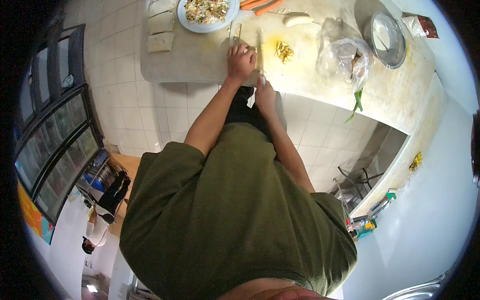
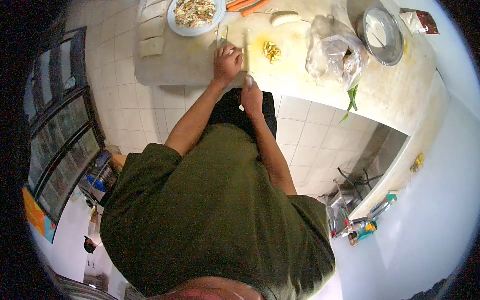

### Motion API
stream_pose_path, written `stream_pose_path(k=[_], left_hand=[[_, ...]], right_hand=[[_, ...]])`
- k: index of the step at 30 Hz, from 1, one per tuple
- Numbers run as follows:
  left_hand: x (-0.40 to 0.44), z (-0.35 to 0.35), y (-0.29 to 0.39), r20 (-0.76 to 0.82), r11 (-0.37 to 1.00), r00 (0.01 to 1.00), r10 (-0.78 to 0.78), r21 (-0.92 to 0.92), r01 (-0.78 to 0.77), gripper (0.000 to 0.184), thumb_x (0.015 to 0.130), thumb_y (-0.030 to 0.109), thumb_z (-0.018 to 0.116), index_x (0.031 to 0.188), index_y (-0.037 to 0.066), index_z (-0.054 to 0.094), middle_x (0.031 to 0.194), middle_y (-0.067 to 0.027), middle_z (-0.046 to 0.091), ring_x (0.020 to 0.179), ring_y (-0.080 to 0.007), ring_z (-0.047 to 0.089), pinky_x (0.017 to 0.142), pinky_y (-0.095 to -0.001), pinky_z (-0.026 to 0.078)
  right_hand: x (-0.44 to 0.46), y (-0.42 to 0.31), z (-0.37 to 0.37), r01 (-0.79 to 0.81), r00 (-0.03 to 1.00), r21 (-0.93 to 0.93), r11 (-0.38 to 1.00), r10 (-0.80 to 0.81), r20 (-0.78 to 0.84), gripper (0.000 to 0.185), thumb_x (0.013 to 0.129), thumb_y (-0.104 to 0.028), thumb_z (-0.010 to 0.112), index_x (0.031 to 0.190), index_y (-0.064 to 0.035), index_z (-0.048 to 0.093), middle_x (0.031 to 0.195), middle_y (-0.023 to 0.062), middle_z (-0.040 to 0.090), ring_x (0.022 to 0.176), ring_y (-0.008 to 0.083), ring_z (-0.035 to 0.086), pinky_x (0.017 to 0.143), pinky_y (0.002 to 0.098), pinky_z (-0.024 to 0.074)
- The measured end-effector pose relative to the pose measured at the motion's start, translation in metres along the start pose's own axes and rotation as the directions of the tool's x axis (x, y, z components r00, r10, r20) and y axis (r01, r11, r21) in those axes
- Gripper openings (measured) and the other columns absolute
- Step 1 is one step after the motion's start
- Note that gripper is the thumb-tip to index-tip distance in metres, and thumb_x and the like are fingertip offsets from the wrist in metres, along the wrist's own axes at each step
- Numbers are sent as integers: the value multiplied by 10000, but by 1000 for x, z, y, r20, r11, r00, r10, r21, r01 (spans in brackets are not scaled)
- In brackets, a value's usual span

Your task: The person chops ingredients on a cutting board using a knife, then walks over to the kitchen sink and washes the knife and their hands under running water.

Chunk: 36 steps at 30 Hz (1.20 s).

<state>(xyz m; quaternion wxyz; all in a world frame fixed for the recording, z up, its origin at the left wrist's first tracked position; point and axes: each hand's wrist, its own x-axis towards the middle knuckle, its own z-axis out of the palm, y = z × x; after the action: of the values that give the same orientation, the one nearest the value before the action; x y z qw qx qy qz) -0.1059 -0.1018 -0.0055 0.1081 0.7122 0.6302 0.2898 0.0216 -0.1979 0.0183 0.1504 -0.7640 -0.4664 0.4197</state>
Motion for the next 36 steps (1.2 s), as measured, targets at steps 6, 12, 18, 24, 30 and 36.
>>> stream_pose_path(k=[6,12,18,24,30,36], left_hand=[[-17,8,-1,113,993,987,-117,11,117,166,882,192,652,989,87,723,899,-107,639,900,-330,580,829,-461,451],[-20,11,-2,-22,987,993,-119,-116,116,141,882,154,661,975,71,725,848,-130,640,857,-350,582,791,-471,453],[-20,15,-2,-42,984,988,-149,-101,144,120,850,183,676,935,122,735,824,-93,606,866,-330,574,763,-465,444],[-19,16,-4,-11,984,989,-146,-102,144,132,823,146,690,928,77,731,822,-142,637,833,-363,586,760,-480,451],[-21,14,-1,-24,989,991,-134,-68,132,115,823,138,692,919,83,724,821,-126,581,846,-356,570,762,-470,447],[-31,24,-9,-13,999,1000,-26,44,27,139,877,184,604,979,127,679,918,-91,567,909,-306,535,819,-454,421]], right_hand=[[0,17,-22,-37,995,28,999,40,-87,585,1039,-462,415,965,72,640,830,329,654,827,514,643,722,536,503],[-14,-8,-30,-34,979,21,999,30,201,562,1040,-478,391,1136,28,616,1017,343,645,1021,518,601,846,532,478],[-11,7,-11,15,989,22,1000,-18,149,508,1027,-482,406,1223,-51,590,1000,319,659,968,521,616,820,562,496],[-9,14,-5,39,982,-8,999,-37,183,523,1027,-480,402,1230,-28,570,977,337,655,949,528,622,804,582,505],[13,9,13,99,981,6,995,-99,166,515,1033,-445,416,1185,21,571,954,356,651,929,526,633,776,574,517],[-8,24,2,111,980,-63,992,-99,173,458,1028,-398,458,1097,36,586,899,340,658,866,521,642,702,582,524]])
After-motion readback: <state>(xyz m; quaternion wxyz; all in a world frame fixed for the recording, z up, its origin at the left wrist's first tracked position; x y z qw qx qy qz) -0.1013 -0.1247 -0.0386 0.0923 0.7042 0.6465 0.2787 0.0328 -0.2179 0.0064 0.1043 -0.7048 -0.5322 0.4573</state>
